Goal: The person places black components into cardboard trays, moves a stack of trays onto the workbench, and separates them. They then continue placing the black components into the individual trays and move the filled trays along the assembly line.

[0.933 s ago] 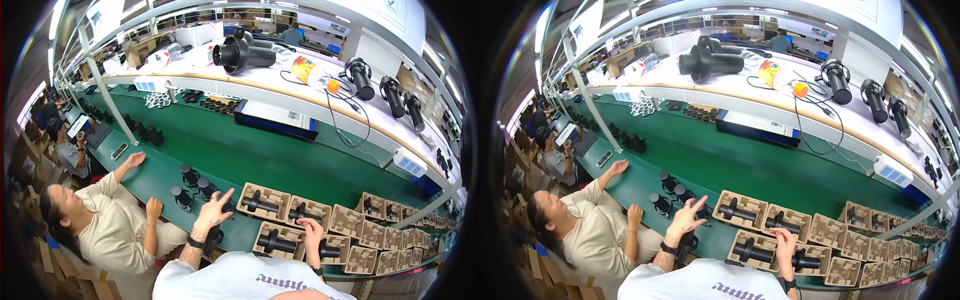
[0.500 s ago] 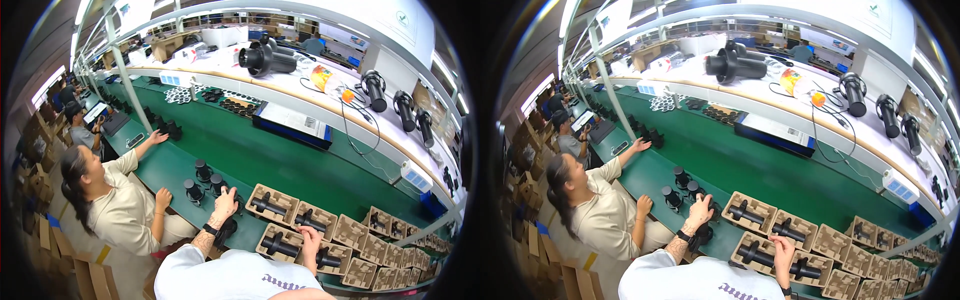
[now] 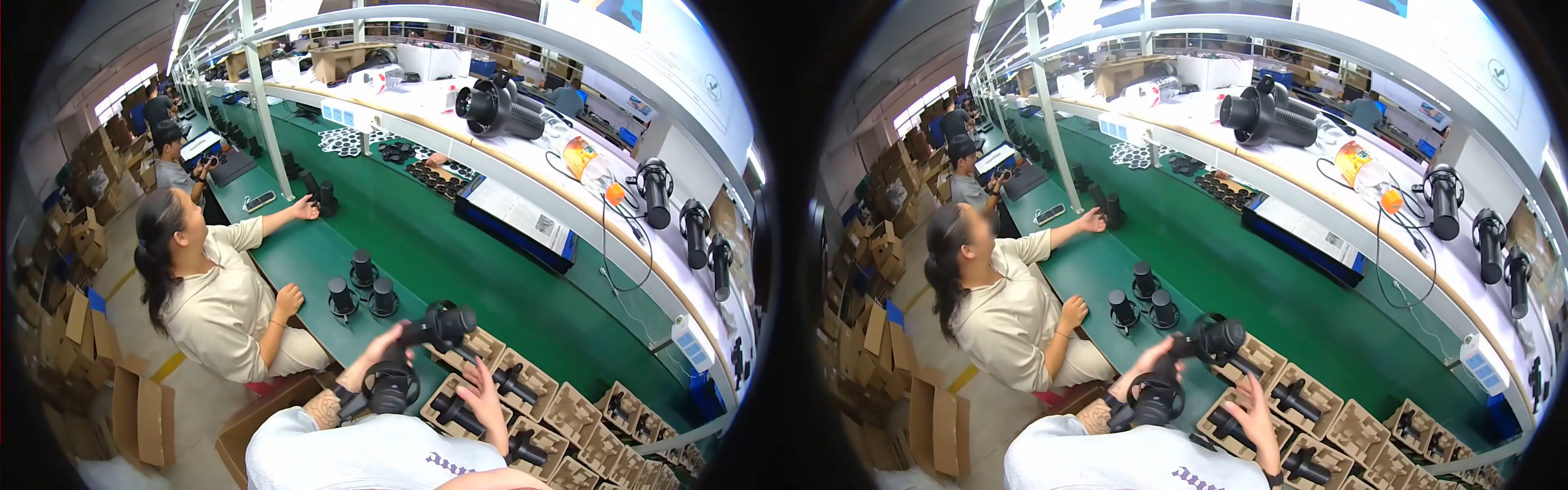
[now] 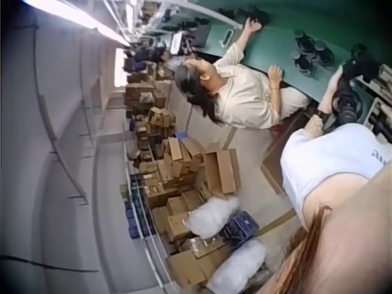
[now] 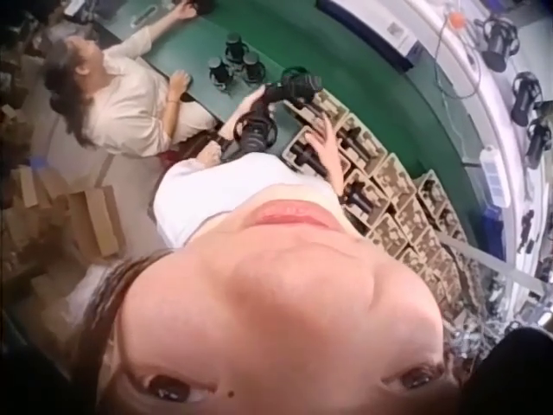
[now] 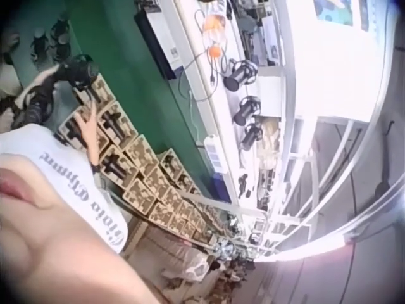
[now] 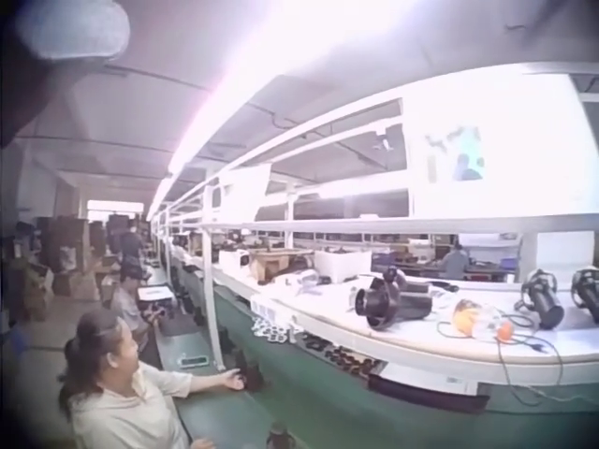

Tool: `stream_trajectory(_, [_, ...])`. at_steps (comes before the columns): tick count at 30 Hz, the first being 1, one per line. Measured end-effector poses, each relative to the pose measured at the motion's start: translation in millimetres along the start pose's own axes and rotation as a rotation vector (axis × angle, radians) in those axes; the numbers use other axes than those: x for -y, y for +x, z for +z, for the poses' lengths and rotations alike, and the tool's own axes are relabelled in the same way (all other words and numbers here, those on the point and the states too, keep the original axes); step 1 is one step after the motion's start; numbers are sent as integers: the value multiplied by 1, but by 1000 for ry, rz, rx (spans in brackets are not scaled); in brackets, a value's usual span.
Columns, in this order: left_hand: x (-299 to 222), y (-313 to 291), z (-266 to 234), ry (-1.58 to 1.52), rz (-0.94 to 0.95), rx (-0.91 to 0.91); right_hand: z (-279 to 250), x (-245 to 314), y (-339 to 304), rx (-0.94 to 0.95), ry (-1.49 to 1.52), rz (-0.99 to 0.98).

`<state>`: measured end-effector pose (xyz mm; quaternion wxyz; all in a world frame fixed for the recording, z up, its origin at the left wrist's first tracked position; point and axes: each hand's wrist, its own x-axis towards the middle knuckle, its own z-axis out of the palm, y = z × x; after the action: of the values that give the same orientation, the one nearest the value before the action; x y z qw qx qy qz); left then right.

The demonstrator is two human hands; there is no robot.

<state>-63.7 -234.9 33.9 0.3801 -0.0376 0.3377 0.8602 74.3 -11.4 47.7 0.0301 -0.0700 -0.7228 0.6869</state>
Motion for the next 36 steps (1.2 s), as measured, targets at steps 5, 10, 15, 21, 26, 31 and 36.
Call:
stream_trajectory(5, [112, 32, 12, -605, -746, 686, 28, -2, 21, -346, 86, -9])
stream_trajectory(10, [159, 53, -12, -434, -961, 590, -9, -10, -4, -303, 186, 69])
stream_trajectory(15, [171, 27, 46, -499, -1125, 563, -50, -13, -54, -515, -184, 59])
stream_trajectory(21, [196, 19, 79, -349, -1046, 431, -147, -43, -119, -824, -5, -64])
stream_trajectory(26, [178, 11, 129, 181, -794, 133, -255, -36, -166, -883, -1096, 88])
stream_trajectory(31, [195, 18, 102, -256, -862, 288, -327, -31, -191, -856, -1312, 167])
stream_trajectory(36, [226, 18, 103, -357, -857, 359, -341, -66, -183, -742, -1017, -119])
